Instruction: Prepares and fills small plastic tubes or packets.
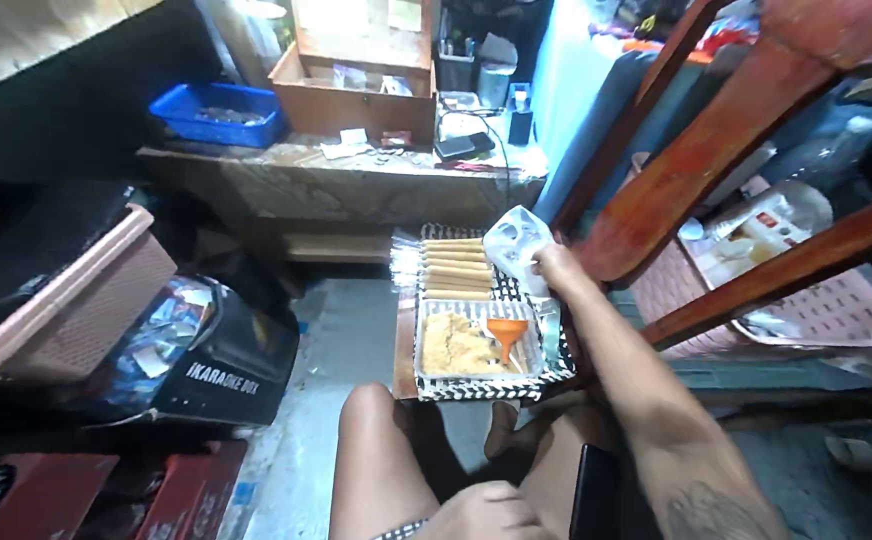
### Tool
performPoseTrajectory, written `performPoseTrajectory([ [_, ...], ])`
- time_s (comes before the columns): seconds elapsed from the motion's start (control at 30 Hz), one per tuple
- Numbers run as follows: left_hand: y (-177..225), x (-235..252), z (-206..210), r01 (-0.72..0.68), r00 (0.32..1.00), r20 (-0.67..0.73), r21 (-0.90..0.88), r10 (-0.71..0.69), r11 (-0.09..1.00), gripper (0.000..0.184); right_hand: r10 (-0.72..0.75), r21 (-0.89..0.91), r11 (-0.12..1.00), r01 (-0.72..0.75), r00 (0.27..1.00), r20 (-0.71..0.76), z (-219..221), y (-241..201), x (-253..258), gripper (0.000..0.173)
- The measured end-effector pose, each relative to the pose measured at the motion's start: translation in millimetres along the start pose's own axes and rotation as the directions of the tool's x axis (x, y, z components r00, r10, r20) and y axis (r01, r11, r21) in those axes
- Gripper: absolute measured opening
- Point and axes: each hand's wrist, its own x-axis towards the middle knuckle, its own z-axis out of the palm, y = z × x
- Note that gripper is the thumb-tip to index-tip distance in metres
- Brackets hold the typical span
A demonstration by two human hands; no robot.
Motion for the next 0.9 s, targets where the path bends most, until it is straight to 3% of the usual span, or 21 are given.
performPoseTrajectory([
  [0.1, -7, -38, -12, 0.182, 0.981, -0.083, 0.049, -0.177, 0.982, 0.019, 0.043, -0.054, 0.998, -0.039, 0.995, 0.089, 31, 0, 22, 0.024],
  [0.23, -12, -65, -20, 0.356, 0.927, -0.153, 0.06, -0.344, 0.933, 0.021, -0.024, -0.096, 0.995, 0.041, 0.984, 0.176, 58, 9, 41, 0.023],
  [0.33, -20, -68, -18, 0.398, 0.907, -0.178, 0.06, -0.383, 0.915, 0.021, -0.073, 0.0, 0.997, 0.073, 0.988, 0.137, 39, 8, 29, 0.047],
  [0.4, -26, -66, -17, 0.387, 0.912, -0.176, 0.069, -0.371, 0.919, 0.021, -0.064, 0.007, 0.998, 0.064, 0.994, 0.093, 23, 9, 20, 0.053],
  [0.5, -37, -59, -13, 0.37, 0.92, -0.175, 0.09, -0.351, 0.925, 0.022, -0.053, 0.015, 0.998, 0.053, 0.997, 0.053, -2, 11, 3, 0.042],
  [0.6, -46, -51, -8, 0.436, 0.892, -0.155, 0.051, -0.424, 0.898, 0.022, -0.031, -0.001, 1.0, 0.031, 0.999, 0.034, -30, 5, -19, 0.021],
  [0.67, -49, -45, -2, 0.521, 0.841, -0.132, -0.064, -0.524, 0.851, 0.019, 0.067, -0.03, 0.998, -0.063, 0.987, 0.149, -58, -13, -37, 0.022],
  [0.77, -53, -37, 4, 0.61, 0.767, -0.077, -0.221, -0.637, 0.761, 0.019, -0.02, 0.024, 0.999, 0.022, 0.998, -0.06, -56, -2, -47, 0.015],
  [0.9, -50, -31, 7, 0.672, 0.713, 0.017, -0.304, -0.701, 0.675, 0.022, -0.007, 0.056, 0.998, 0.009, 0.999, -0.04, -67, -5, -61, 0.017],
])
